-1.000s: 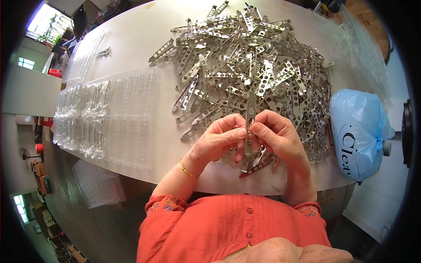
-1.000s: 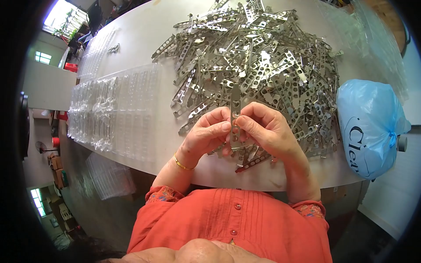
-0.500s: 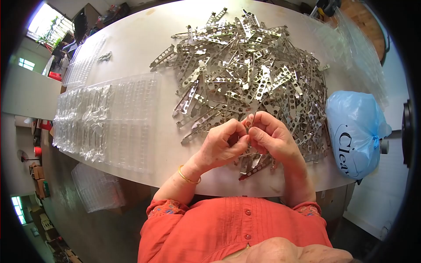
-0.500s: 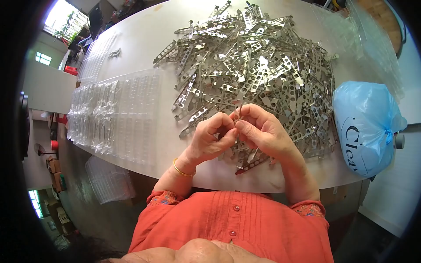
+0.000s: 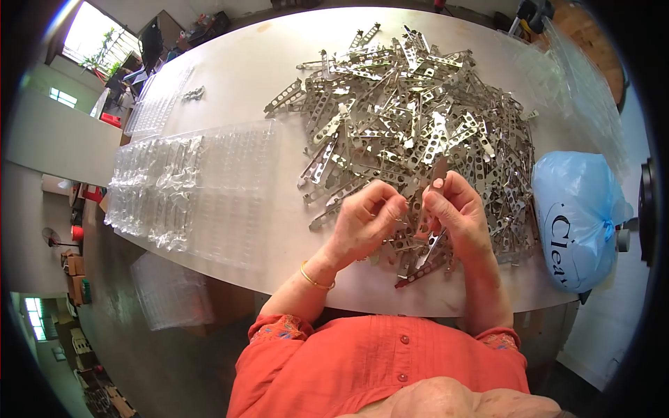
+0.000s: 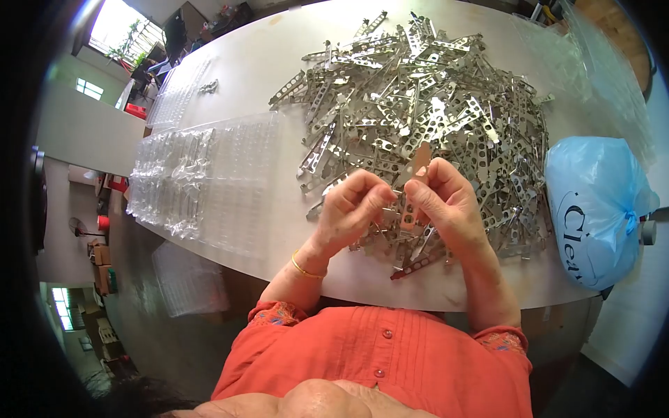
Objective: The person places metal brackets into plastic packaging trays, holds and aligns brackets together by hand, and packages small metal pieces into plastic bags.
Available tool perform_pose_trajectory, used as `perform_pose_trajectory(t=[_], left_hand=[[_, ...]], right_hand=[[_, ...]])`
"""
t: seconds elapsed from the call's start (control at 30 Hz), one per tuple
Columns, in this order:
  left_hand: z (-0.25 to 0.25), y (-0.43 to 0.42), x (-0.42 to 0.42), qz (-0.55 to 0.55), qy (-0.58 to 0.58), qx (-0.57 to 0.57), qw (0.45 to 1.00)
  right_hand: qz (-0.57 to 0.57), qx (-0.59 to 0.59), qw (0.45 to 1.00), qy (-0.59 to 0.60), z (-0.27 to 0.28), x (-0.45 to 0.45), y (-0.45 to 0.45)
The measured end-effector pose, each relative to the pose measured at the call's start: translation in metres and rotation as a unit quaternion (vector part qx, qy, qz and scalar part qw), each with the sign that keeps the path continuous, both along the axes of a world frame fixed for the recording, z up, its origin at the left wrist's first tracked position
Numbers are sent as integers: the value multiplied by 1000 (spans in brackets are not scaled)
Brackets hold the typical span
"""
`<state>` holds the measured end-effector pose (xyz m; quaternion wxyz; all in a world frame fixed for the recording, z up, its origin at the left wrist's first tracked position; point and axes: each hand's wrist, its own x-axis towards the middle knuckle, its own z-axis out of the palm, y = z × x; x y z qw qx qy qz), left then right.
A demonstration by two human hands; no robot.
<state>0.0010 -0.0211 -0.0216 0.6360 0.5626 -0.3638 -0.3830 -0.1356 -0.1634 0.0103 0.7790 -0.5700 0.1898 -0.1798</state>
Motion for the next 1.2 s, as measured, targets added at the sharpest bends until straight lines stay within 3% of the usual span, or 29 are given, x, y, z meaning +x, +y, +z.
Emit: perform_pose_trajectory(t=[0.13, 0.23, 0.37, 0.5, 0.63, 0.73, 0.77, 0.8, 0.83, 0.87, 0.93, 1.2], left_hand=[[11, -2, 24, 185, -101, 104, 972], [10, -12, 51, 261, -300, 129, 908], [-5, -26, 81, 287, -407, 215, 840], [-16, -34, 94, 218, -385, 274, 854], [-22, -32, 98, 228, -414, 260, 842], [-8, -23, 91, 273, -320, 215, 882], [-4, -17, 94, 221, -163, 154, 949], [-2, -12, 95, 163, -1, 87, 983], [-2, -10, 93, 127, 74, 40, 988], [-1, -8, 89, 127, 76, 41, 988], [4, -5, 78, 54, 244, -11, 968], [-11, -4, 59, 11, 285, -35, 958]], right_hand=[[-28, -5, 999, -29, 2, -2, -1], [-26, -22, 999, -33, 3, -2, 0], [-6, -16, 998, -61, -1, -1, 1], [-23, -44, 997, -63, -6, -1, -1], [-24, -47, 997, -54, -4, -4, -2], [-26, -51, 996, -69, -7, -3, -4], [-28, -44, 997, -60, -4, -4, -3], [-31, -38, 998, -51, -1, -5, -3], [-30, -37, 998, -50, 1, -4, -2], [-34, -30, 998, -46, 2, -4, -1], [-38, -25, 998, -40, 1, -4, -1], [-23, -33, 999, -11, 2, -1, 2]])
